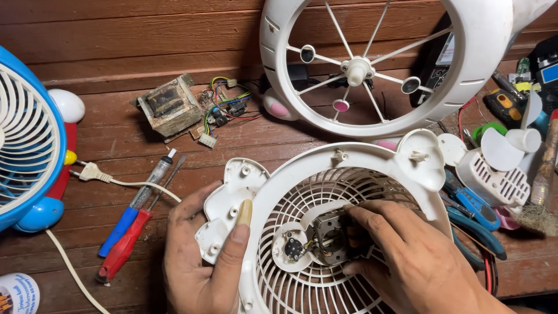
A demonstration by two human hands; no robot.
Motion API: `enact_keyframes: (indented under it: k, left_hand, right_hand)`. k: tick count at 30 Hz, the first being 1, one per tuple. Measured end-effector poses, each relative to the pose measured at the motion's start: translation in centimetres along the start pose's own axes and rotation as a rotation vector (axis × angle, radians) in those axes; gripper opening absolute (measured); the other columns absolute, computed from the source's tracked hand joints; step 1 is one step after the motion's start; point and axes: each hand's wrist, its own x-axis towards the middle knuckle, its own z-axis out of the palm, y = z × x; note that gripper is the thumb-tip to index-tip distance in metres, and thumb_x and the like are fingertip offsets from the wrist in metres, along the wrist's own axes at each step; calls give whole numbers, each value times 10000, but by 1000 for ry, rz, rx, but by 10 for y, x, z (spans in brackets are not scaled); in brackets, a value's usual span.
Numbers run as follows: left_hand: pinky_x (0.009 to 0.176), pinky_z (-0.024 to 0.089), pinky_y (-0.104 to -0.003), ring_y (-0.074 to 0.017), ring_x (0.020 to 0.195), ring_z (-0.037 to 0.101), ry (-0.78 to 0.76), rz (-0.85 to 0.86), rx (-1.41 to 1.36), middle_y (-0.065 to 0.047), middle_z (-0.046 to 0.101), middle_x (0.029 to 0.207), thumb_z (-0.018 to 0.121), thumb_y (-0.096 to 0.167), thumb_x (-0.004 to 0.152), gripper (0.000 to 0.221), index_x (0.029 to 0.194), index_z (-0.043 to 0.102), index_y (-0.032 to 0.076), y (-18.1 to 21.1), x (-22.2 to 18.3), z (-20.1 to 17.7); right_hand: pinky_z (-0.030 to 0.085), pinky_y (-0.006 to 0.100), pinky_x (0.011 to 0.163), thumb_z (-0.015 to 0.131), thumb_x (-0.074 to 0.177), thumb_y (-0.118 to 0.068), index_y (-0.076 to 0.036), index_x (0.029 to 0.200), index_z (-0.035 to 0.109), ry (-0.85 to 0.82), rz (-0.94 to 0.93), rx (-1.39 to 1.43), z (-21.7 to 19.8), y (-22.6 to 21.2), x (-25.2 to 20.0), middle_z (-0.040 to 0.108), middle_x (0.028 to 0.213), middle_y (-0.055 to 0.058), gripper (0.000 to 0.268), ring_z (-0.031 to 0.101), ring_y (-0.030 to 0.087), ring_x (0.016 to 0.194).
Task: Disassembling a small electric fan and cleaning the motor housing and other internal components using a brush and cloth.
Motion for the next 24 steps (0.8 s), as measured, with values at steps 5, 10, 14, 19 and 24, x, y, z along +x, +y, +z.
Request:
enact_keyframes:
  k: [5, 10, 14, 19, 24]
  left_hand:
    - [895, 562, -261, -210, 987, 748, -101, 63, 0, -193, 765, 1155, 679, 153, 828, 531, 1324, 553, 13, -11, 10, -9]
    - [923, 578, -287, -212, 1006, 750, -225, 111, 50, -190, 748, 1194, 660, 144, 872, 536, 1361, 494, 1, -17, 18, -18]
    - [957, 563, -294, -219, 1059, 721, -236, 174, 89, -187, 715, 1199, 647, 139, 900, 502, 1352, 484, -6, -19, 22, -18]
    - [986, 564, -319, -242, 1112, 697, -276, 197, 89, -194, 680, 1237, 652, 116, 904, 499, 1354, 474, -7, -17, 23, -17]
    - [1025, 516, -310, -222, 1152, 636, -301, 290, 153, -176, 616, 1270, 656, 112, 943, 462, 1344, 465, -14, -24, 29, -21]
  right_hand:
    - [552, 385, 837, 796, 823, -368, -113, 1315, 612, 12, -31, 42, -2, -2, 5, 642, 1166, 83, 584, 666, 269, 983]
    - [542, 423, 871, 782, 793, -251, -141, 1357, 591, -10, -99, 22, -6, -6, 12, 611, 1186, 83, 606, 644, 295, 968]
    - [529, 474, 797, 772, 769, -228, -110, 1350, 573, -36, -139, -30, -1, -7, 12, 597, 1120, 112, 625, 622, 339, 916]
    - [512, 496, 719, 668, 798, -173, -75, 1308, 592, -31, -124, -127, -2, -11, 11, 583, 992, 119, 525, 597, 359, 806]
    - [494, 480, 746, 637, 825, -158, -100, 1321, 603, -67, -136, -177, -5, -12, 8, 589, 1001, 112, 500, 603, 343, 828]
